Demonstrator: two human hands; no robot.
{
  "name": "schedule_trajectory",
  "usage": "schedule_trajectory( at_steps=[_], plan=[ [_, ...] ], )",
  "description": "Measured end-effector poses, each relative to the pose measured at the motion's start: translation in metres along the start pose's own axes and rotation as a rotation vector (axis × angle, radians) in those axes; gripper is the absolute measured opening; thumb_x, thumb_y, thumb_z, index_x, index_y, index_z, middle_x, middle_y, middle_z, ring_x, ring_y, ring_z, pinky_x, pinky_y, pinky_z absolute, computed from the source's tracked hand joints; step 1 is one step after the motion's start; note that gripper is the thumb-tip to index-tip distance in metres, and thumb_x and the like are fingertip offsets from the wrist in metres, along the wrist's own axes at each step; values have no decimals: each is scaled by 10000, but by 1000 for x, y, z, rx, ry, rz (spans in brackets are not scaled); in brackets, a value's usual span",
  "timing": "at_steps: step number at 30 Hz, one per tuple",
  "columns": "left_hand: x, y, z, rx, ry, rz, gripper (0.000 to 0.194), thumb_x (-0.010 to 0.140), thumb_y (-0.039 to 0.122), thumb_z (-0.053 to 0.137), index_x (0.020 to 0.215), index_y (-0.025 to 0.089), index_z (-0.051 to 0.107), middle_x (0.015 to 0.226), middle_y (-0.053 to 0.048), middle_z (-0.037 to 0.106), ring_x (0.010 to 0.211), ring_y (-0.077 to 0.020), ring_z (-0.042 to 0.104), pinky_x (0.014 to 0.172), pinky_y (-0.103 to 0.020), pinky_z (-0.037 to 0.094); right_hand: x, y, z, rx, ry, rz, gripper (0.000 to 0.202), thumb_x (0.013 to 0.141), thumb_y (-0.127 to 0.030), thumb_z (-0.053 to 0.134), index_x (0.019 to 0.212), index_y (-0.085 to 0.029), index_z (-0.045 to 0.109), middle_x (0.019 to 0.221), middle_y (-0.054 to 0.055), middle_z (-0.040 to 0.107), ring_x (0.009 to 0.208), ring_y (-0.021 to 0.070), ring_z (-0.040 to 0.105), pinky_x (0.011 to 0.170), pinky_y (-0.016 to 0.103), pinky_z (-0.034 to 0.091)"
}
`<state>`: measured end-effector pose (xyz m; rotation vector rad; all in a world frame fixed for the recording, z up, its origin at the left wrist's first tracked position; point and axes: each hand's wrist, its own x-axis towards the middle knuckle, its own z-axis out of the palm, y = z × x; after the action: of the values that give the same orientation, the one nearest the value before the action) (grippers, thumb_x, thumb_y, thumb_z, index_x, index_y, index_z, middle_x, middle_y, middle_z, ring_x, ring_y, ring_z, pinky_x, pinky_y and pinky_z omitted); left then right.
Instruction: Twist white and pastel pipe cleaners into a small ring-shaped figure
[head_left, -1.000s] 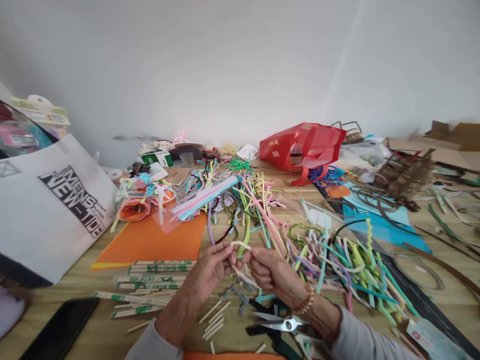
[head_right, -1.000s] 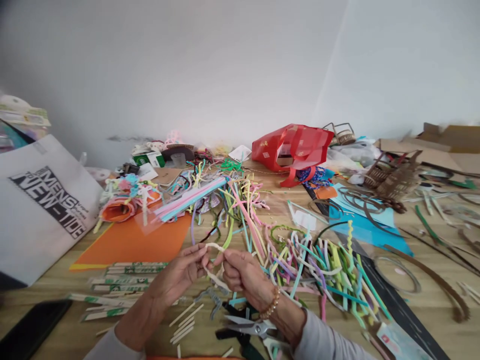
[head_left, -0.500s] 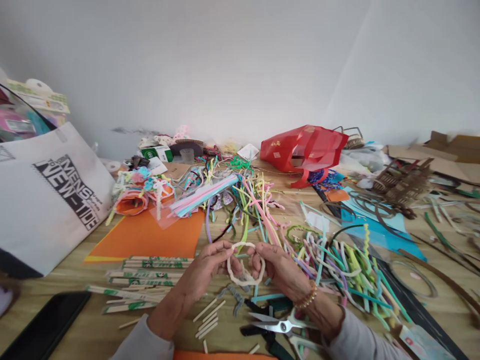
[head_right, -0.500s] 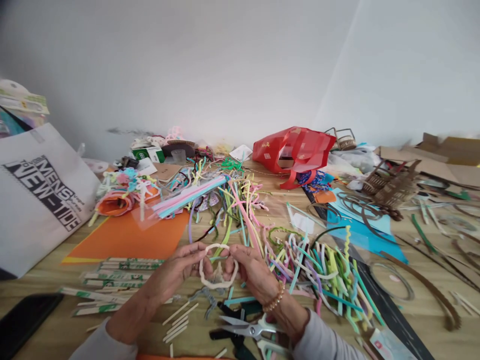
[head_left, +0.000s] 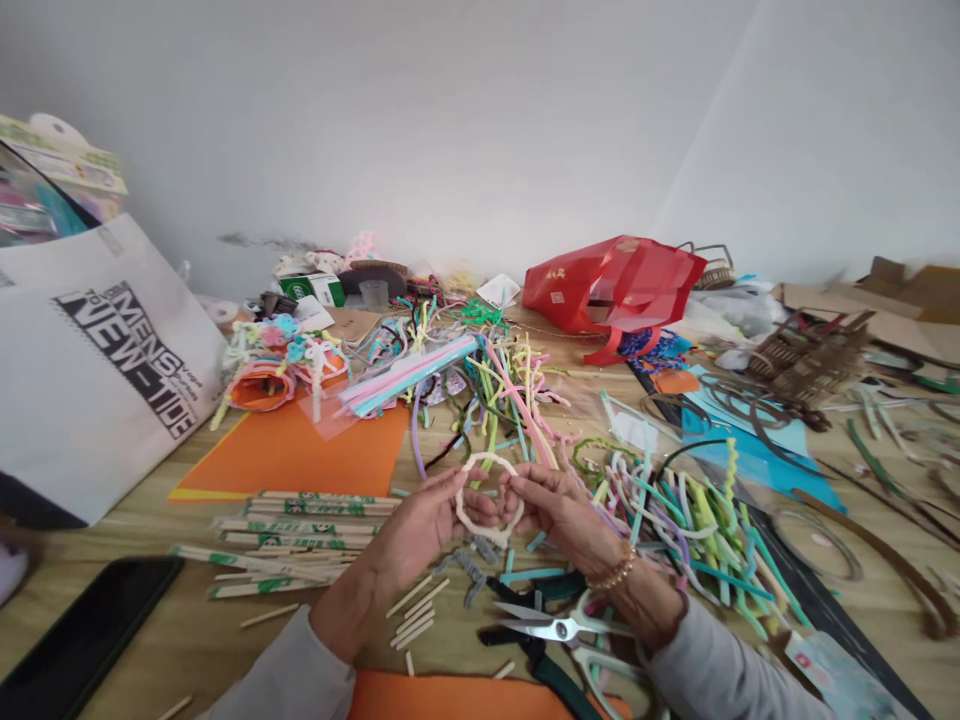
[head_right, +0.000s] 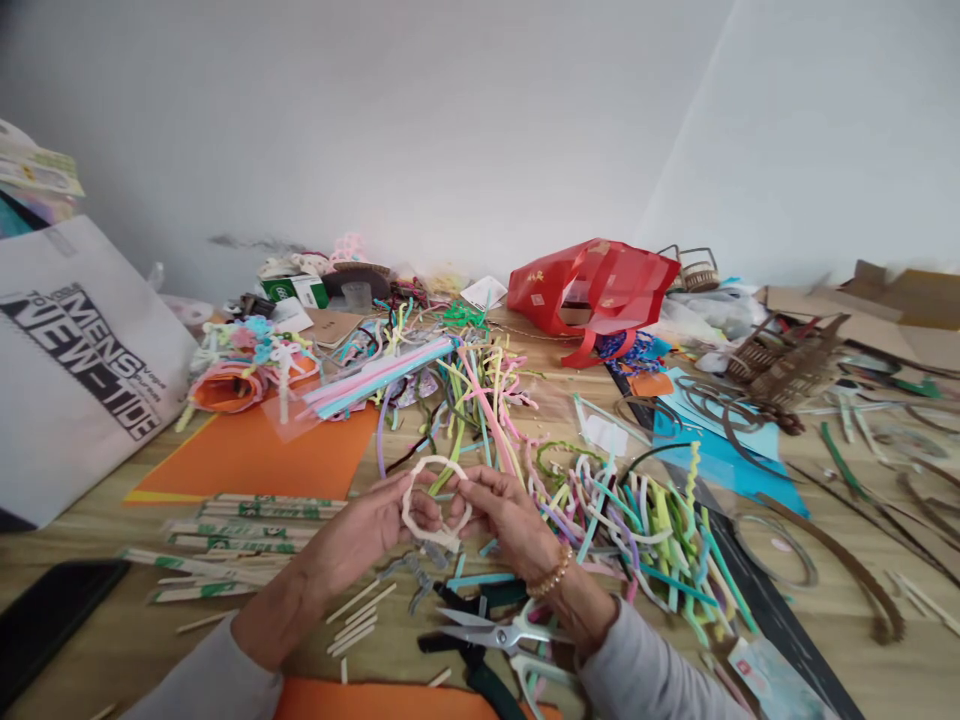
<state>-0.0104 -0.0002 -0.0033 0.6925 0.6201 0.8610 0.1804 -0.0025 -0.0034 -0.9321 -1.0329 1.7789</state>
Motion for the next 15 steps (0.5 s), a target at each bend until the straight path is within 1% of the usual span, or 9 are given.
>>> schedule_trajectory(
  at_steps=[2, 4, 7, 9, 13, 15],
  plan=[
    [0, -2, 3, -42, -19, -12, 295, 842, 374, 604, 986, 121, 654, 767, -98, 718, 762, -201, 673, 758, -322, 498, 1, 0, -1, 44, 8, -19, 310, 738, -413, 737, 859, -140, 651, 671, 4, 640, 539, 94, 588, 495, 183, 507],
    [-1, -4, 5, -57, -16, 1, 272, 837, 361, 614, 935, 114, 669, 765, -99, 715, 770, -201, 669, 768, -327, 498, 1, 0, -2, 74, 0, -24, 297, 751, -404, 731, 846, -137, 644, 668, 6, 639, 551, 97, 600, 509, 184, 519],
    [-1, -5, 7, -48, 5, 38, 216, 814, 339, 649, 810, 124, 672, 672, -58, 686, 694, -172, 651, 724, -294, 496, 1, -1, -2, 94, -1, -12, 301, 750, -416, 731, 832, -143, 633, 652, 2, 638, 557, 107, 615, 520, 195, 531],
    [-1, -5, 7, -28, 7, 53, 226, 802, 359, 663, 777, 134, 663, 606, -30, 656, 646, -160, 638, 687, -271, 488, 0, 0, -1, 93, -3, 5, 311, 749, -426, 730, 842, -146, 632, 645, 0, 637, 559, 108, 620, 514, 191, 527],
    [-1, -6, 8, 55, 18, 72, 264, 806, 410, 647, 832, 148, 657, 509, 8, 600, 524, -146, 601, 603, -258, 468, -2, 2, 4, 65, -30, 16, 306, 771, -431, 710, 866, -150, 635, 658, -8, 640, 550, 92, 613, 517, 180, 517],
    [-1, -6, 7, 100, 29, 77, 272, 820, 416, 625, 851, 147, 655, 463, 23, 568, 475, -139, 576, 574, -255, 460, -3, 3, 5, 51, -38, 11, 295, 778, -430, 703, 845, -152, 632, 665, -9, 643, 550, 88, 612, 522, 179, 513]
  ],
)
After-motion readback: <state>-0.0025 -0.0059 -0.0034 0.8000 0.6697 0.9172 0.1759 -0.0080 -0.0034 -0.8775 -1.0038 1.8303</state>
